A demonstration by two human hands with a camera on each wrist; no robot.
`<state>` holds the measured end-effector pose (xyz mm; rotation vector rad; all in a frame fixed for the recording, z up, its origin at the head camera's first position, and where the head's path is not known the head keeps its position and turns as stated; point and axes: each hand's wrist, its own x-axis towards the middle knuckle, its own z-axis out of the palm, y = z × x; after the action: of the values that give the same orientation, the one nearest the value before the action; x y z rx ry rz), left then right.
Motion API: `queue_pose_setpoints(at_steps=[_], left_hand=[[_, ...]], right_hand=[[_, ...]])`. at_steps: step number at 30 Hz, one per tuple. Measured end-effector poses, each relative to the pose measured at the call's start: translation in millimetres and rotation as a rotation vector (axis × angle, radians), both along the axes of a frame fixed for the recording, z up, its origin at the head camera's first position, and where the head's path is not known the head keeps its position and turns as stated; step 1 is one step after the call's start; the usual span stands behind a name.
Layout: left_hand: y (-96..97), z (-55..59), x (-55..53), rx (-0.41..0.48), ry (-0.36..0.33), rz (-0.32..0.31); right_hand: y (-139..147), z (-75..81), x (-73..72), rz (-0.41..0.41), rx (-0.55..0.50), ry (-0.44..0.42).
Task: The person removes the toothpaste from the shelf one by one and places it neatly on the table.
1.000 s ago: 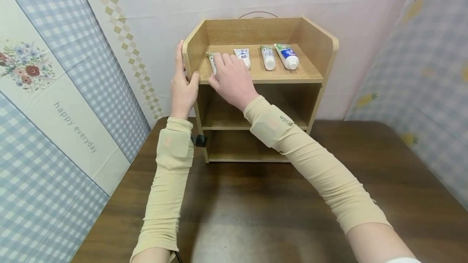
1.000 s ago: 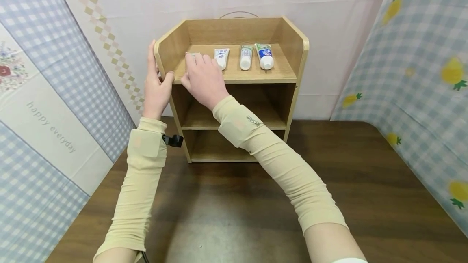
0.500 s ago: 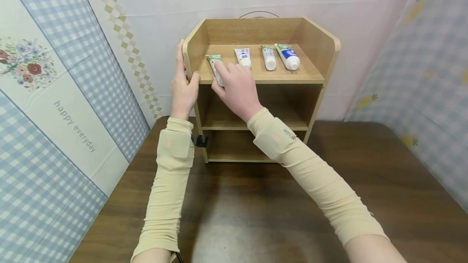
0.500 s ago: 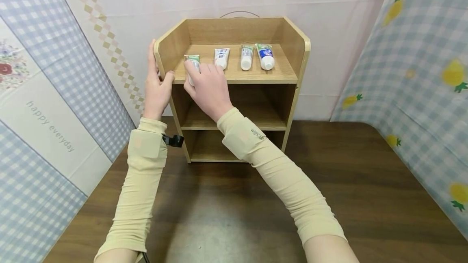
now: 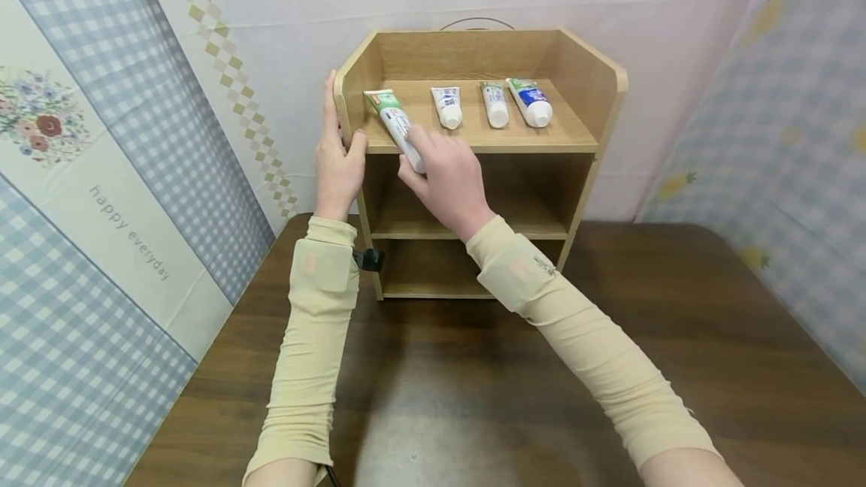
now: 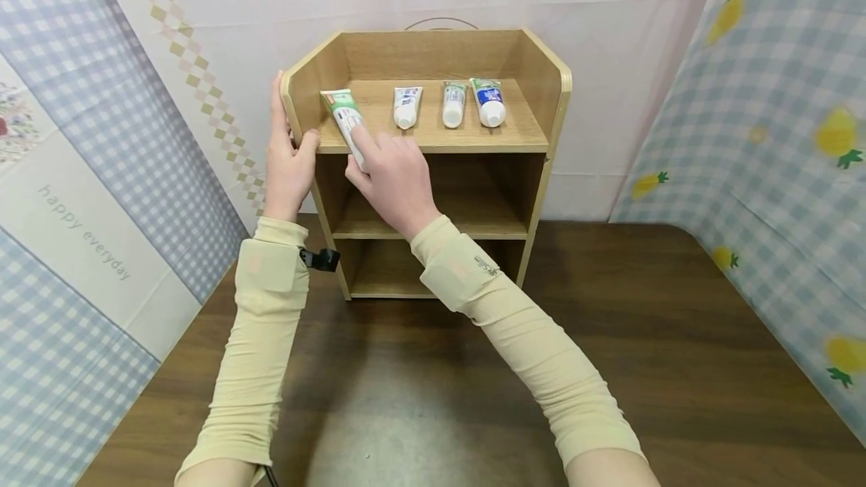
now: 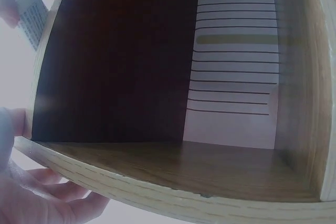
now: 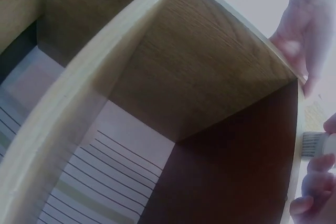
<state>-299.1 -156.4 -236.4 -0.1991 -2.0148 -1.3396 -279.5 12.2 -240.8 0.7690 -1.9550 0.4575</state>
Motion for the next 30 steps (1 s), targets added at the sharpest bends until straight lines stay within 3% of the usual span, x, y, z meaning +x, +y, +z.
queue_pose_setpoints(at_steps=[20,30], left_hand=[[1.7,-0.7,-2.0,0.004,0.015,-0.010],[1.5,-1.9,0.4,-0.008,0.029,-0.008]], right_hand=[[27,-36.9,24.1,0.131,0.036,0.043],[58,-66.8,30.0,0.212,0.048,0.069]])
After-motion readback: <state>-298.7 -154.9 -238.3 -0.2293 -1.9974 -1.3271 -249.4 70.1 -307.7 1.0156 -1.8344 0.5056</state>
